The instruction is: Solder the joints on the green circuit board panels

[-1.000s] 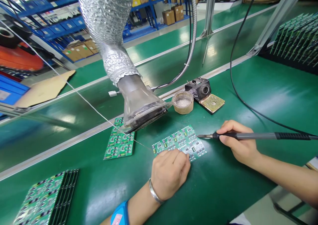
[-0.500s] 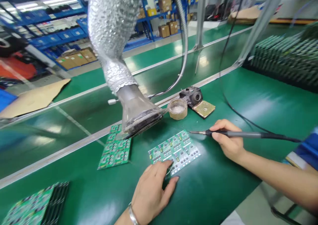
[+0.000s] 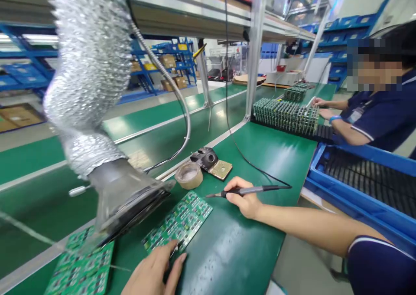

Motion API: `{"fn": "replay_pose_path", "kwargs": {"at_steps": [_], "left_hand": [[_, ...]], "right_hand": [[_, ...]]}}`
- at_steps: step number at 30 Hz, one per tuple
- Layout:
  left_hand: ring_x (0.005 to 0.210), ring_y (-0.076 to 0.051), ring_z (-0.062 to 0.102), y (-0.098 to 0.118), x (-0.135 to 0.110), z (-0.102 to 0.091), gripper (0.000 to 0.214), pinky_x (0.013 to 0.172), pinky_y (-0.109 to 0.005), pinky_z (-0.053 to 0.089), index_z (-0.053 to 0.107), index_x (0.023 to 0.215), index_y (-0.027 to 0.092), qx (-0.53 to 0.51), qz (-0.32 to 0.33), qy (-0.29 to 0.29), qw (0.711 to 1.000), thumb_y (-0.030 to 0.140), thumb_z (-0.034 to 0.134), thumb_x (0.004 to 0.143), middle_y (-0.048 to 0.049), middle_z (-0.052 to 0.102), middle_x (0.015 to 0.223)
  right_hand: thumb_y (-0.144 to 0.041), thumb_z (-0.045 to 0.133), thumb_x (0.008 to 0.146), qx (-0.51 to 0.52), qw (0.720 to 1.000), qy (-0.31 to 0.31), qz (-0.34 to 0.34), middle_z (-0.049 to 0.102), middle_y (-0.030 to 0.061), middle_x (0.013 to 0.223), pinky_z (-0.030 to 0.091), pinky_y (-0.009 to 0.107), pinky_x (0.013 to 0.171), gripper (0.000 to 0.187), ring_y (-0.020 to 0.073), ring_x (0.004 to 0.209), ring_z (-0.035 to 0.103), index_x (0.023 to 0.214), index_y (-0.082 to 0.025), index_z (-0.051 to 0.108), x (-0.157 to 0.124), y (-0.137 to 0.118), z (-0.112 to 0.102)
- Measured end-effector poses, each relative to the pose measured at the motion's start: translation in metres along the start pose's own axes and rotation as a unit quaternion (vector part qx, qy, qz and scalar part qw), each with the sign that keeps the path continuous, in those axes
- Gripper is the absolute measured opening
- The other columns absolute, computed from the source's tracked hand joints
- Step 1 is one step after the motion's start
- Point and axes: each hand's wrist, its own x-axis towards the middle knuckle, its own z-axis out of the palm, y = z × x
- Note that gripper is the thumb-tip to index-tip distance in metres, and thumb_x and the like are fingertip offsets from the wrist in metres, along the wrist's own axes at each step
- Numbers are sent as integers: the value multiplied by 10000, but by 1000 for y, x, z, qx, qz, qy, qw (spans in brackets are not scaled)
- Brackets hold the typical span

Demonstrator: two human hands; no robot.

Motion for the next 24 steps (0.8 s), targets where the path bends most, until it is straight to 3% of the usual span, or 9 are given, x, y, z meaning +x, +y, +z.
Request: {"fn": "replay_pose_path", "kwargs": {"at_steps": [5,8,11,13,19,24], "left_hand": [[533,-115,564,27,-30,-39,200,525,-217,460,492,783,217,-37,-117,-39,992,299,374,923,22,572,624],[564,-126,523,35,-47,-47,200,558,-240,438,452,730,211,-36,-167,-100,980,237,363,907,14,542,631],[581,-128,499,36,-58,-48,153,566,-245,418,444,731,204,-51,-173,-144,973,223,405,878,8,538,650],[578,-121,481,37,-61,-51,135,561,-239,400,445,734,200,-63,-166,-128,976,212,428,868,9,529,653],[521,-100,385,37,-62,-63,197,521,-252,304,414,655,197,-68,-131,9,989,150,510,821,41,436,563],[512,-105,317,38,-63,-59,229,505,-279,259,392,629,193,-51,-117,28,991,151,528,808,42,407,556]], "right_hand": [[-197,574,805,44,998,-48,-24,606,4,768,497,307,639,63,179,698,596,833,-247,601,-14,4,-1],[-184,639,765,68,991,-99,-54,594,15,772,474,263,573,106,157,661,585,858,-224,607,-19,12,7],[-157,621,791,68,983,-160,-61,587,15,775,464,230,539,115,131,627,573,879,-227,595,-25,9,21],[-162,606,803,80,977,-188,-62,583,11,761,457,225,517,110,126,601,559,884,-233,583,-29,2,33],[-192,599,802,107,971,-200,-75,565,2,699,439,248,513,70,144,589,536,855,-231,576,-32,-9,62],[-174,588,805,108,969,-212,-70,547,-10,693,416,226,494,80,121,563,504,858,-231,569,-32,-7,61]]}}
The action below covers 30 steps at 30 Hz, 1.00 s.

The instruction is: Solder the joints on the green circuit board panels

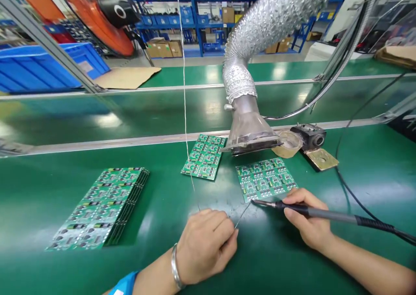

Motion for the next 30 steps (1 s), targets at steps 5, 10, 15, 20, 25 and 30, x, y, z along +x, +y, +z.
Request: {"fn": "replay_pose_path", "kwargs": {"at_steps": [5,10,15,20,25,30], "left_hand": [[518,-107,291,0,-1,2,240,506,-282,245,391,624,191,-2,-7,12,1000,138,546,799,42,380,552],[518,-106,289,-1,0,3,240,503,-277,252,391,623,191,-4,-9,8,1000,138,536,807,43,377,554],[516,-106,296,-2,2,6,244,502,-275,266,394,618,191,3,-5,6,1000,144,537,811,42,389,554],[515,-106,313,-2,2,9,243,505,-275,274,403,617,190,8,-9,-1,1000,149,533,818,40,400,556],[515,-103,333,1,3,11,229,508,-272,290,427,624,188,-1,-10,-2,1000,158,536,823,40,414,558],[516,-100,354,1,5,14,241,511,-264,304,435,614,189,8,-7,-6,1000,171,510,843,40,412,558]], "right_hand": [[-154,592,801,-32,999,-22,-7,557,-12,710,421,217,502,115,114,574,522,881,-231,561,1,-3,0],[-159,592,803,-48,998,-29,-10,557,-13,706,422,223,502,110,112,564,524,881,-228,553,2,-6,2],[-133,581,797,-48,998,-36,-23,554,-10,704,419,234,509,127,116,570,529,882,-222,550,2,-9,1],[-116,580,791,-31,999,-30,-27,556,-5,713,413,244,517,146,121,582,530,891,-220,553,1,-9,1],[-117,568,794,0,1000,1,-10,536,-11,669,404,246,512,124,124,569,494,864,-219,567,0,-6,-1],[-128,580,787,-18,1000,-1,6,554,-2,688,405,250,505,107,128,568,509,849,-214,571,-1,-5,-2]]}}
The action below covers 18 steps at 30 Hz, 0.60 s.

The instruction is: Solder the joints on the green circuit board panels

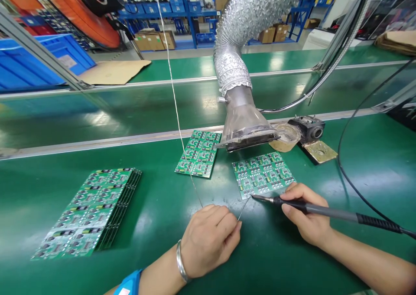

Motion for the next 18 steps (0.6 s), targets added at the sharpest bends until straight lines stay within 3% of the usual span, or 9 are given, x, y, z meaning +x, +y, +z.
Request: {"fn": "replay_pose_path", "kwargs": {"at_steps": [9,18], "left_hand": [[518,-103,372,-3,2,6,231,526,-259,306,442,627,187,8,2,-15,1000,181,516,846,34,432,563],[536,-104,409,-2,2,9,192,543,-249,330,486,676,182,-7,4,-19,1000,190,501,867,25,477,591]], "right_hand": [[-134,581,787,7,1000,-4,0,553,6,684,411,269,511,103,141,576,520,852,-213,567,0,-1,0],[-165,585,797,31,998,35,29,540,4,681,389,257,499,53,133,570,490,829,-206,574,-2,6,-7]]}}
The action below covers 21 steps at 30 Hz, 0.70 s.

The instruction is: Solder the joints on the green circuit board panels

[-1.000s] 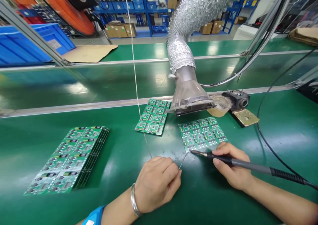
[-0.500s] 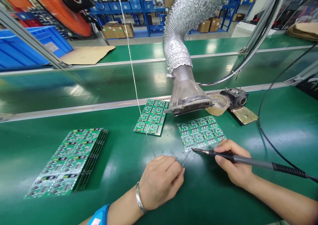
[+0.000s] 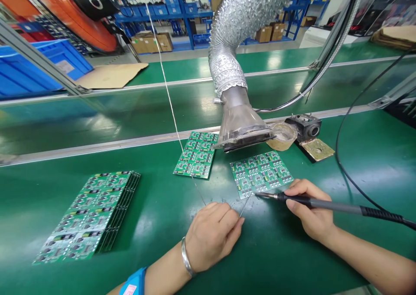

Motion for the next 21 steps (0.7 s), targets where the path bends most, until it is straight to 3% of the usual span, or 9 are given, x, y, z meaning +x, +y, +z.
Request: {"fn": "replay_pose_path", "kwargs": {"at_steps": [17,21], "left_hand": [[506,-101,386,4,1,-5,204,502,-258,316,492,628,182,-12,-4,24,1000,155,527,827,28,467,549],[515,-101,405,3,1,-4,202,513,-252,336,497,630,181,-15,-16,17,1000,160,534,828,23,484,558]], "right_hand": [[-179,600,787,-63,996,-52,-20,579,-6,663,438,260,517,64,137,559,546,830,-217,570,4,-8,4],[-159,595,787,-46,998,-41,-24,563,-6,683,431,258,528,89,133,577,531,848,-218,568,2,-6,2]]}}
